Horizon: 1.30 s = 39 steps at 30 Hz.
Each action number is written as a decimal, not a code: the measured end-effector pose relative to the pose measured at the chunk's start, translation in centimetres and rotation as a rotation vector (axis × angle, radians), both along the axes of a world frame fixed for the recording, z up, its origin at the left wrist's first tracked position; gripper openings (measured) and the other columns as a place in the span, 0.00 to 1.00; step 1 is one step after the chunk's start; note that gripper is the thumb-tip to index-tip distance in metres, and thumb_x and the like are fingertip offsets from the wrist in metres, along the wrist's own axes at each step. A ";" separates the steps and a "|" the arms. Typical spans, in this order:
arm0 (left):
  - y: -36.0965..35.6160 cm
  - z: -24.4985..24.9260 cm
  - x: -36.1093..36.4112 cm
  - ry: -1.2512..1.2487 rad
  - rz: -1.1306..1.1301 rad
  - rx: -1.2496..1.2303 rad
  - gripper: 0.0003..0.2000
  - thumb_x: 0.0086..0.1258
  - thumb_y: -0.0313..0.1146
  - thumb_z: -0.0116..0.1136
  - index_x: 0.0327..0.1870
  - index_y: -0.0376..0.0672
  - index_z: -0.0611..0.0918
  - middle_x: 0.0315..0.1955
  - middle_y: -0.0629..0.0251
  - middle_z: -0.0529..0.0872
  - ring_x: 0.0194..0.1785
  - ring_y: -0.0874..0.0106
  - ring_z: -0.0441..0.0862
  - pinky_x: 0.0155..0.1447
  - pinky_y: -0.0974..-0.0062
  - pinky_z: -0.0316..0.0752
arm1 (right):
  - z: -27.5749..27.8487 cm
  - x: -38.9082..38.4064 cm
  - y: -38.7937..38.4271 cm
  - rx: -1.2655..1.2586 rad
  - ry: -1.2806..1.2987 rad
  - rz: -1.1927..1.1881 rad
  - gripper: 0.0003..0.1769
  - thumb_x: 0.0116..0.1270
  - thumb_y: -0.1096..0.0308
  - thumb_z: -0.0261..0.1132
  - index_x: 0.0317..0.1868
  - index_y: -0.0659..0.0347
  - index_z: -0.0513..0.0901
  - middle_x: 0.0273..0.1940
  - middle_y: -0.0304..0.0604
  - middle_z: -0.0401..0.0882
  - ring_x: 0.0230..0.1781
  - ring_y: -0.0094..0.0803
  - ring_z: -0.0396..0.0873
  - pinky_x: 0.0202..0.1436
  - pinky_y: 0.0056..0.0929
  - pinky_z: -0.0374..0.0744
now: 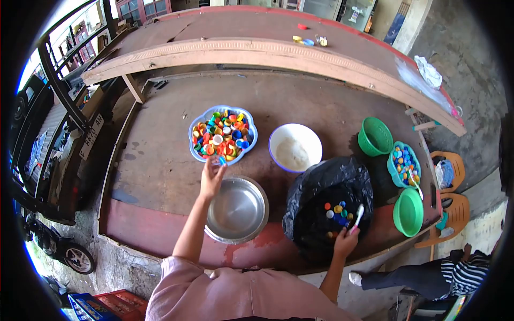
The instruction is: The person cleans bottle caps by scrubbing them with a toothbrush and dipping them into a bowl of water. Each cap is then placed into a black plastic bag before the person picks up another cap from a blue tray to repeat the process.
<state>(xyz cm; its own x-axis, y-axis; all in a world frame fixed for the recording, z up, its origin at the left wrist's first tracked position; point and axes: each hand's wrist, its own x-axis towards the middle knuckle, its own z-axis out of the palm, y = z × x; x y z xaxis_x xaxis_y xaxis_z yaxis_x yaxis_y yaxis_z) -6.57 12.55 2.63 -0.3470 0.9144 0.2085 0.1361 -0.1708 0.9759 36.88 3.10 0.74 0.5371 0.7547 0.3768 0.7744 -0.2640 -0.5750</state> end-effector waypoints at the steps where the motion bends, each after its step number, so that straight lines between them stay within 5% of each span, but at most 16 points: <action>1: 1.9 0.6 -0.8 0.150 0.053 0.017 0.16 0.65 0.27 0.57 0.52 0.37 0.69 0.41 0.64 0.75 0.42 0.76 0.76 0.43 0.77 0.74 | -0.5 1.3 0.1 -0.038 0.030 -0.054 0.14 0.54 0.70 0.65 0.36 0.68 0.69 0.30 0.57 0.75 0.33 0.56 0.76 0.34 0.45 0.71; 2: 3.2 2.4 -1.1 0.142 0.043 0.032 0.17 0.64 0.27 0.58 0.51 0.36 0.69 0.43 0.61 0.75 0.42 0.76 0.76 0.41 0.78 0.74 | -1.0 2.3 0.2 -0.022 0.027 -0.051 0.14 0.54 0.70 0.65 0.36 0.68 0.69 0.30 0.57 0.75 0.33 0.56 0.76 0.34 0.45 0.71; 3: 5.5 0.9 -2.8 0.317 0.074 0.064 0.27 0.60 0.28 0.61 0.60 0.37 0.64 0.44 0.52 0.76 0.41 0.70 0.78 0.42 0.76 0.76 | -1.6 3.2 0.2 -0.049 0.030 -0.016 0.15 0.53 0.71 0.65 0.36 0.68 0.69 0.32 0.58 0.74 0.35 0.56 0.75 0.37 0.45 0.71; 6: 8.1 -1.7 -3.8 0.366 0.080 0.035 0.44 0.57 0.28 0.64 0.68 0.34 0.45 0.59 0.42 0.64 0.60 0.56 0.67 0.59 0.65 0.68 | -4.2 5.1 0.1 -0.133 0.033 0.001 0.16 0.51 0.73 0.66 0.37 0.68 0.69 0.34 0.57 0.73 0.40 0.55 0.74 0.43 0.45 0.70; 9: 3.8 -2.3 -1.0 0.509 0.135 0.175 0.43 0.57 0.30 0.65 0.68 0.33 0.47 0.61 0.45 0.60 0.62 0.55 0.64 0.61 0.63 0.65 | -4.8 5.3 0.7 -0.185 -0.001 -0.047 0.18 0.49 0.73 0.67 0.38 0.68 0.68 0.36 0.57 0.72 0.42 0.55 0.72 0.46 0.45 0.70; 11: -0.3 -1.2 0.6 0.325 0.075 0.006 0.42 0.59 0.29 0.63 0.70 0.43 0.46 0.65 0.52 0.56 0.64 0.58 0.63 0.55 0.63 0.73 | -4.7 5.1 0.6 -0.189 -0.040 -0.076 0.19 0.48 0.73 0.67 0.38 0.68 0.68 0.36 0.56 0.72 0.42 0.55 0.72 0.46 0.45 0.70; 14: -5.3 -2.1 1.8 0.249 0.083 -0.056 0.40 0.59 0.30 0.63 0.69 0.44 0.50 0.65 0.54 0.56 0.64 0.59 0.64 0.55 0.63 0.72 | -4.9 5.4 0.6 -0.219 -0.051 -0.150 0.20 0.43 0.75 0.69 0.35 0.67 0.68 0.35 0.55 0.71 0.40 0.55 0.72 0.44 0.48 0.69; 26: -15.4 -1.1 2.8 0.181 0.188 -0.155 0.34 0.59 0.27 0.62 0.66 0.45 0.58 0.62 0.57 0.60 0.61 0.61 0.67 0.55 0.63 0.71 | -6.5 7.3 -0.7 -0.359 -0.111 -0.183 0.13 0.53 0.73 0.60 0.39 0.68 0.71 0.37 0.58 0.74 0.42 0.55 0.74 0.45 0.48 0.72; 35: -16.3 1.1 6.1 0.364 -0.044 -0.106 0.32 0.59 0.27 0.62 0.64 0.42 0.60 0.60 0.54 0.63 0.58 0.61 0.69 0.53 0.66 0.72 | -4.2 6.4 -1.0 -0.095 -0.013 -0.156 0.11 0.48 0.77 0.65 0.32 0.67 0.73 0.29 0.54 0.77 0.33 0.56 0.76 0.40 0.49 0.73; 39: -17.1 1.4 7.6 0.394 -0.234 -0.116 0.29 0.58 0.28 0.63 0.61 0.40 0.64 0.57 0.53 0.66 0.55 0.63 0.72 0.51 0.69 0.74 | -0.3 4.1 -0.1 0.142 0.160 -0.022 0.12 0.48 0.81 0.67 0.34 0.67 0.74 0.28 0.48 0.77 0.30 0.40 0.78 0.33 0.36 0.75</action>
